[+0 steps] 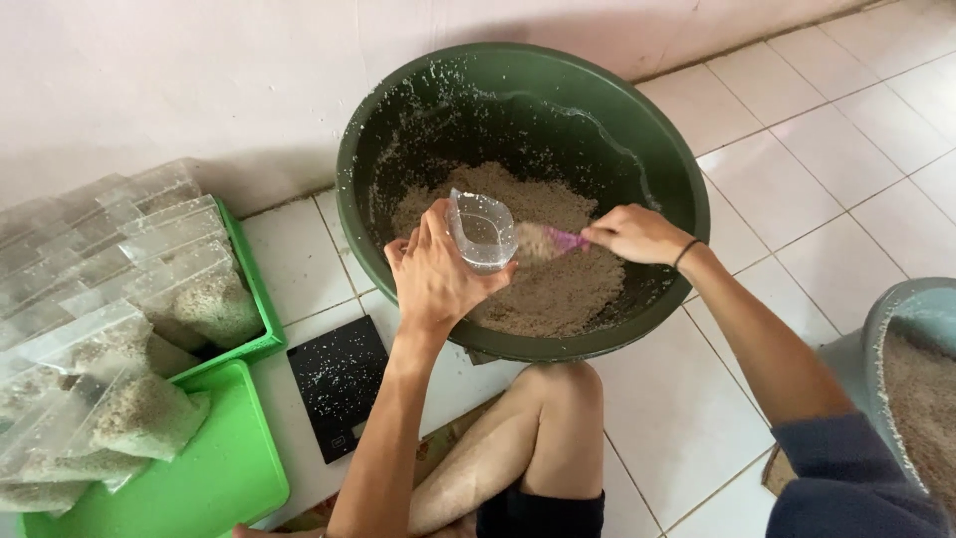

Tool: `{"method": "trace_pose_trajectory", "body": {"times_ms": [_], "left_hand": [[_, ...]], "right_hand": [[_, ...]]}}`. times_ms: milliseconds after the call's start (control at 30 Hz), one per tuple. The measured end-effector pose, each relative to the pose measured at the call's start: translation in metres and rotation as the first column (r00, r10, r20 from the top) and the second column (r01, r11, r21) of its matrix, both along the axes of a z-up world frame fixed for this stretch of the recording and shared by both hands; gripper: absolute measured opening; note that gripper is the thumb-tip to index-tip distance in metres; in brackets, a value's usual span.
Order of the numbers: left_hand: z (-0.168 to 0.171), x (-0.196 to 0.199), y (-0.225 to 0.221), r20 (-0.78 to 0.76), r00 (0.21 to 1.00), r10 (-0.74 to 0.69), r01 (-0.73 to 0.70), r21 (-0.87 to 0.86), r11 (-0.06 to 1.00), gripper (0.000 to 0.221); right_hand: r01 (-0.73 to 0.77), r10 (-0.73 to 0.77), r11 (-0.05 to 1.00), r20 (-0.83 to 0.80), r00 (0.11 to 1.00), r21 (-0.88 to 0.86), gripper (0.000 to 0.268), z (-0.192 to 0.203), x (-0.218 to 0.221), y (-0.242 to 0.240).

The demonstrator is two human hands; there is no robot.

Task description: Filling small plastic bags with granular material from a large tub, weighing them on a digital scale, and organizing them in a tray.

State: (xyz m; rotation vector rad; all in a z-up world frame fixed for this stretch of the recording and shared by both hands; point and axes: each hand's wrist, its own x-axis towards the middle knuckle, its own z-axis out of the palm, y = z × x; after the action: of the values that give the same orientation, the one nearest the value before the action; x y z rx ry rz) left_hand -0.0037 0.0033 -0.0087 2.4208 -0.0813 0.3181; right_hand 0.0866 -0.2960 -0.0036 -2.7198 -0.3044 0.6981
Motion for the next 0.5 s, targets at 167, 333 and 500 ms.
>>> {"method": "trace_pose_trajectory", "body": {"times_ms": [167,333,500], "left_hand": [[0.001,-0.001,0.000,-0.021,1.000,-0.003,0.003,0.010,1.000,0.107],[0.003,-0.001,-0.002,-0.032,0.999,0.006,-0.004,0.035,0.999,0.104],[0.009,-0.004,-0.002,-0.063,0.998,-0.009,0.010,0.011,1.000,0.100]], "right_hand": [[0.022,-0.066,0.986,0.263,0.963,0.168,0.037,0.038,-0.026,-0.001],[0.050,-0.131,0.981,0.454,0.881,0.186,0.031,0.078,-0.047,0.015],[-0.078,-0.028,0.978,0.486,0.874,0.195,0.036,0.091,-0.062,0.032]]}}
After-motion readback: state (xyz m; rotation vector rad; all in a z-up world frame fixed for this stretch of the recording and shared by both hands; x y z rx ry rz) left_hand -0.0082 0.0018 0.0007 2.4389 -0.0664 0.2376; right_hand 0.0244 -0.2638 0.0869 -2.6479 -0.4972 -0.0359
